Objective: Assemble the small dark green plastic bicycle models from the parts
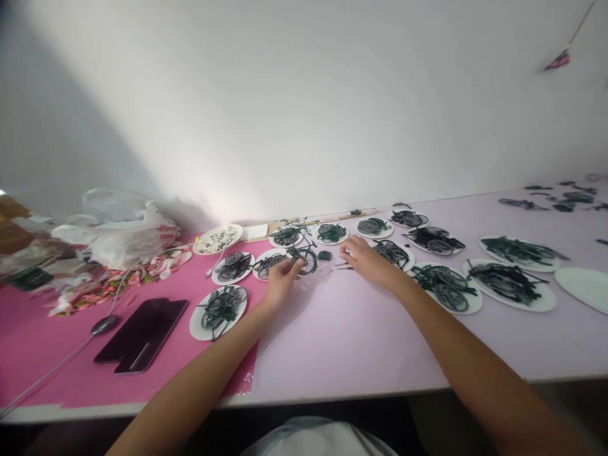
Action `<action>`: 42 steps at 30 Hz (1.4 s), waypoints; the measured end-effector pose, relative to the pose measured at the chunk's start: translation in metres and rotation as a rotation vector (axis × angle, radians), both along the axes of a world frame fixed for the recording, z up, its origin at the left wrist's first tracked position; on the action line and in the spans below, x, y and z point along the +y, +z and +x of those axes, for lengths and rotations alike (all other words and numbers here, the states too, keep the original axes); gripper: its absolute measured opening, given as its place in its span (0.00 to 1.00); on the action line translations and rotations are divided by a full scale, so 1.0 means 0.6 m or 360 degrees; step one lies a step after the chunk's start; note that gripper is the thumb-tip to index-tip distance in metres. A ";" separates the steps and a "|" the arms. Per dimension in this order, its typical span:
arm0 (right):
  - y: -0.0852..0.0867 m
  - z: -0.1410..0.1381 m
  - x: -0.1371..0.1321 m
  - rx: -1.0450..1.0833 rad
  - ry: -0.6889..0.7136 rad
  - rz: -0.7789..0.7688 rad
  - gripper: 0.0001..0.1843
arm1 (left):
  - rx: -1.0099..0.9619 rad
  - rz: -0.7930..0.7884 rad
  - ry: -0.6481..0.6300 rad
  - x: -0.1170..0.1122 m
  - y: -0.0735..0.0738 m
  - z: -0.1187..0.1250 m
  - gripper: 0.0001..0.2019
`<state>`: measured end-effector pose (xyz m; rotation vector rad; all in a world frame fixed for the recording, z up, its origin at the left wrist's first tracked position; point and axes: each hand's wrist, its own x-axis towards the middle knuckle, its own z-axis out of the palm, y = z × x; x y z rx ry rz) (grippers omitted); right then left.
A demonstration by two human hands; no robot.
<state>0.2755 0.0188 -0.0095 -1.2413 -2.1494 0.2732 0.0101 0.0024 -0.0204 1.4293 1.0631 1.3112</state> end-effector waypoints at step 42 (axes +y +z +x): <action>-0.033 -0.065 -0.021 0.0569 -0.0076 0.0194 0.10 | -0.0075 0.0104 0.0357 0.019 -0.007 -0.008 0.23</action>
